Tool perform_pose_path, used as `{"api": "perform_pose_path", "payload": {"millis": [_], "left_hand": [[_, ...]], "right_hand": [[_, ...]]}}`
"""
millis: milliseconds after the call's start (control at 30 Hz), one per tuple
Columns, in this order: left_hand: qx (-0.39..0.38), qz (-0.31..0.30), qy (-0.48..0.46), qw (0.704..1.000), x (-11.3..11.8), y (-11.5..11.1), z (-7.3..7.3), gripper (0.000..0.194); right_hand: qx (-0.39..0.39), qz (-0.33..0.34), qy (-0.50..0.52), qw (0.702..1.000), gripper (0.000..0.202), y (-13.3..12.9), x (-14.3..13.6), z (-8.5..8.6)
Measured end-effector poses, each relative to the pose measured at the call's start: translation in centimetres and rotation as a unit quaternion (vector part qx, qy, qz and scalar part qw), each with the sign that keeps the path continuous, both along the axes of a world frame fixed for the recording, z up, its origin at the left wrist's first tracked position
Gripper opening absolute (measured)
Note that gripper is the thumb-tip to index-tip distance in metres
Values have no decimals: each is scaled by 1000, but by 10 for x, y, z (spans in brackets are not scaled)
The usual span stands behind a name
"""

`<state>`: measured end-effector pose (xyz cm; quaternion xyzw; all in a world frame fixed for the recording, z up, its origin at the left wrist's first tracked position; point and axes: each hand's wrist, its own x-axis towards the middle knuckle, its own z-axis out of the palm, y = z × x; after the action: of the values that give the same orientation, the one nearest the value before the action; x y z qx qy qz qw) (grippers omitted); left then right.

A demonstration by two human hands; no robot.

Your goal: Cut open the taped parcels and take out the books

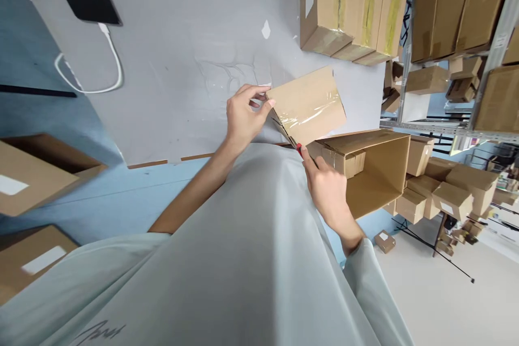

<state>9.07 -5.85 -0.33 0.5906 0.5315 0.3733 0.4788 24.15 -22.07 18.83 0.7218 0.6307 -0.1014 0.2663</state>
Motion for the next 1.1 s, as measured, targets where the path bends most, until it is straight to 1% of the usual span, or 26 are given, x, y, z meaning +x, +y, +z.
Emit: {"api": "perform_pose_path", "payload": {"millis": [33,100,167,200,300,367,400,467,533,567,600,667,733,800,867,933,1100], "left_hand": [[-2,3,3,1000,0,1,1,28],[-5,9,8,1000,0,5,1,29],[-13,15,11,1000,2,13,-2,31],[-17,17,11,1000,3,18,-4,32],[-26,21,5,999,6,33,-15,36],[-25,25,6,999,5,42,-20,38],[-21,30,12,999,5,44,-19,38],[1,50,41,998,8,45,-12,40],[42,62,90,993,20,40,4,42],[68,52,116,990,31,36,14,42],[94,29,140,985,44,32,24,41],[137,-51,176,973,77,21,41,37],[158,-119,204,959,111,12,52,33],[159,-156,227,948,137,7,54,33],[152,-169,244,943,150,4,53,34],[146,-170,253,941,153,5,50,34],[142,-175,267,937,147,10,49,33]], "right_hand": [[49,-10,15,999,54,2,9,-1],[153,-45,47,986,53,10,35,-9],[236,-86,85,964,54,23,68,-22],[263,-105,107,953,54,30,85,-30],[298,-146,175,927,56,46,127,-54],[305,-162,211,915,57,52,145,-67],[305,-167,227,910,57,53,150,-73],[302,-178,258,900,57,53,158,-83],[296,-194,289,890,59,52,163,-91],[292,-203,306,883,61,52,165,-95],[287,-214,323,876,62,52,167,-99],[276,-235,355,862,64,52,172,-105],[269,-241,379,852,64,53,177,-110],[271,-229,394,848,62,54,181,-113],[276,-206,399,850,60,54,184,-114],[273,-180,395,859,58,55,186,-113],[244,-127,372,887,53,57,184,-112]]}}
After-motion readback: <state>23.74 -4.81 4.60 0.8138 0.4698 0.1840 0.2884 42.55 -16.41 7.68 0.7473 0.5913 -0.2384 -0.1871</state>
